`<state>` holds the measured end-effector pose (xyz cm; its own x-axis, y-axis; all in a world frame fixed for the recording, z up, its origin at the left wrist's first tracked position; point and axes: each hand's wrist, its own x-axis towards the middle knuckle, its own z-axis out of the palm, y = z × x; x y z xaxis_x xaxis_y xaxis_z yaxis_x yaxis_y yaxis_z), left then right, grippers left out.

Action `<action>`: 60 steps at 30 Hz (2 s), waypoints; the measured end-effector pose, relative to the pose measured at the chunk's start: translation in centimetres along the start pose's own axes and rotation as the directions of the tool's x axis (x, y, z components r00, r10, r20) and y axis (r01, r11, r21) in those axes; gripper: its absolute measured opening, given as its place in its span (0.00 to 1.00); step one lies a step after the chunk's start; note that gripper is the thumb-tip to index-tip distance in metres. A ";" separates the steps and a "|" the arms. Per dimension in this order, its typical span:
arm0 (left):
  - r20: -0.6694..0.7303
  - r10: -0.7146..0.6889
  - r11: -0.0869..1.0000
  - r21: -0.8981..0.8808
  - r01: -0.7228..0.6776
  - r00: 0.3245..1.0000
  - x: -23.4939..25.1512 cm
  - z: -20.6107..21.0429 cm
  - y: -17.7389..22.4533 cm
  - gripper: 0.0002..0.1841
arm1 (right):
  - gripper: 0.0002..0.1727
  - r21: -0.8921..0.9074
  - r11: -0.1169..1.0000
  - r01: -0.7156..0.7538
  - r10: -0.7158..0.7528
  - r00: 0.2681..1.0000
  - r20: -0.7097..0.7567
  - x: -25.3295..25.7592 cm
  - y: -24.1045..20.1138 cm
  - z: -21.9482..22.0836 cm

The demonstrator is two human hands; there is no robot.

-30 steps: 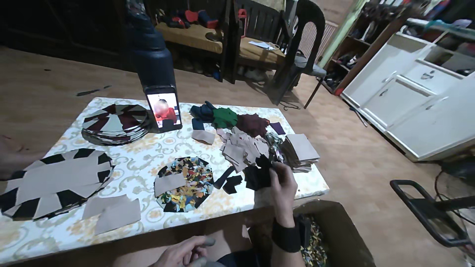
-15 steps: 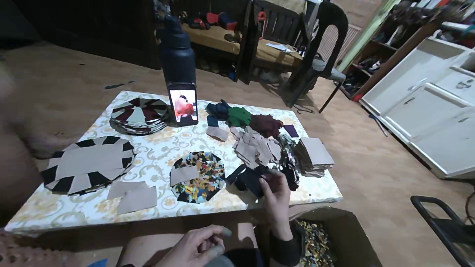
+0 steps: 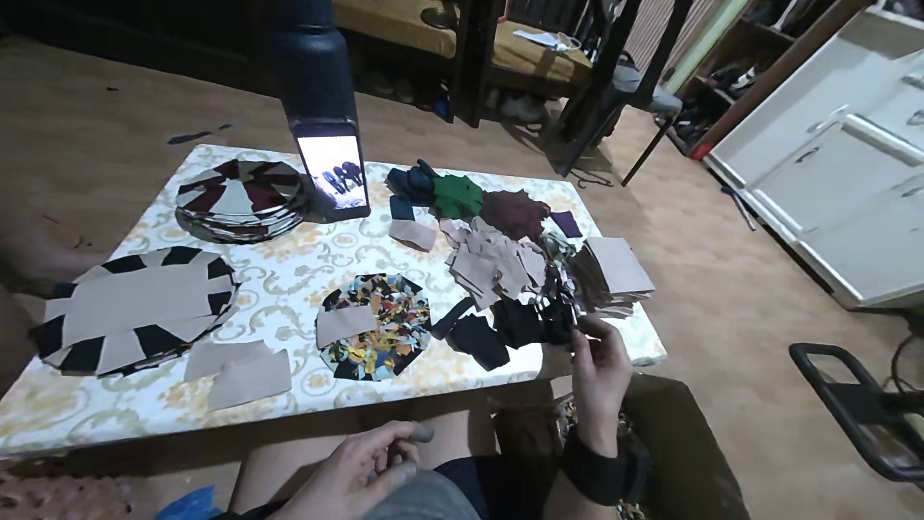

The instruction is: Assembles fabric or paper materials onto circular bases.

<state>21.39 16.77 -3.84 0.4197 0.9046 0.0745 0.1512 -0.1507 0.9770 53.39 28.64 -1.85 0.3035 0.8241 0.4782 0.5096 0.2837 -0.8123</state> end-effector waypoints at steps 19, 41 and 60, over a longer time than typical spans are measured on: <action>0.132 -0.014 1.000 0.029 0.010 0.991 1.0 0.7 0.5 0.15 | 0.08 -0.274 0.918 0.285 -0.198 0.931 0.305 -4.6 -3.3 6.1; 0.124 -0.019 1.000 -0.007 0.020 0.992 0.4 0.8 0.6 0.14 | 0.12 -0.311 0.914 0.261 -0.213 0.960 0.182 -1.8 -0.4 5.2; 0.100 -0.013 0.999 0.036 0.009 0.995 -0.1 0.4 0.4 0.14 | 0.20 -0.438 0.876 0.203 -0.107 0.966 0.234 -1.2 -1.6 5.7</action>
<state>21.75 16.50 -3.56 0.5049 0.8622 0.0415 0.1869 -0.1562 0.9699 47.63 30.01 -3.05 0.0502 0.8806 0.4712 0.8604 0.2015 -0.4681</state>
